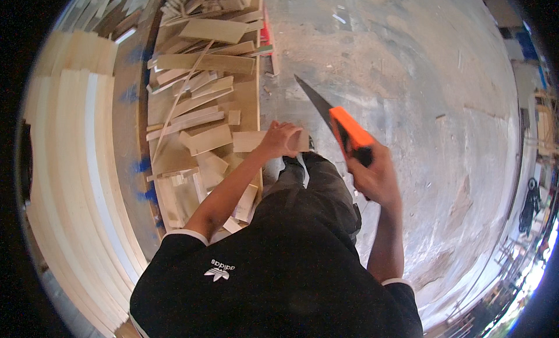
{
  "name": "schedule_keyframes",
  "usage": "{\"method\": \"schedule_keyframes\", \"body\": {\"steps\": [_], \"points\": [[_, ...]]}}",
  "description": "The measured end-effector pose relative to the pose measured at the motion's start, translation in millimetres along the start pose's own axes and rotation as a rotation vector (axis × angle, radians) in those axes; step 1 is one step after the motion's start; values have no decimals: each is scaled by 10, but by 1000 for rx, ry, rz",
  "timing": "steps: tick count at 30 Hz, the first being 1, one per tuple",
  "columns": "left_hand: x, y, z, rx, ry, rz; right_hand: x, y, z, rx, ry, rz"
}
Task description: The person fits various wooden boards and components together on a workbench, checking their alignment and sawing one board to a shorter length.
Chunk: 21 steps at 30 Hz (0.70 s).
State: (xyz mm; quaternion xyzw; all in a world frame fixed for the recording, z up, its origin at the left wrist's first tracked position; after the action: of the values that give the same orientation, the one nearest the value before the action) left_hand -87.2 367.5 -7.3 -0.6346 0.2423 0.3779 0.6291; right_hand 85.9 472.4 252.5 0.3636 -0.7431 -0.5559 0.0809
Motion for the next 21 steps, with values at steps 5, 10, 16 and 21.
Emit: {"method": "schedule_keyframes", "body": {"steps": [5,10,16,21], "points": [[-78,232,-136,-4,-57,164,403,-923,442,-134,-32,-169],[-114,413,-255,-67,58,144,842,-1708,744,108,58,-91],[-207,564,-378,-129,101,149,1489,-2497,1043,154,78,54],[-262,638,-374,-177,118,149,1927,-2829,1228,111,-6,102]]}}
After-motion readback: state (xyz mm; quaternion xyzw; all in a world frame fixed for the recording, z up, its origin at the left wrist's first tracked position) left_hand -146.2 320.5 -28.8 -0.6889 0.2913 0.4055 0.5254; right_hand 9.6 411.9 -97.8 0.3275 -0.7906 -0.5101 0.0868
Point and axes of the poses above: each hand's wrist, its own z-axis towards the middle knuckle, its own x-axis out of the palm, y = z × x, the point moved 5 cm from there along z, towards the middle knuckle, and after that the axes turned 8 degrees about -y, right-handed, at the moved point
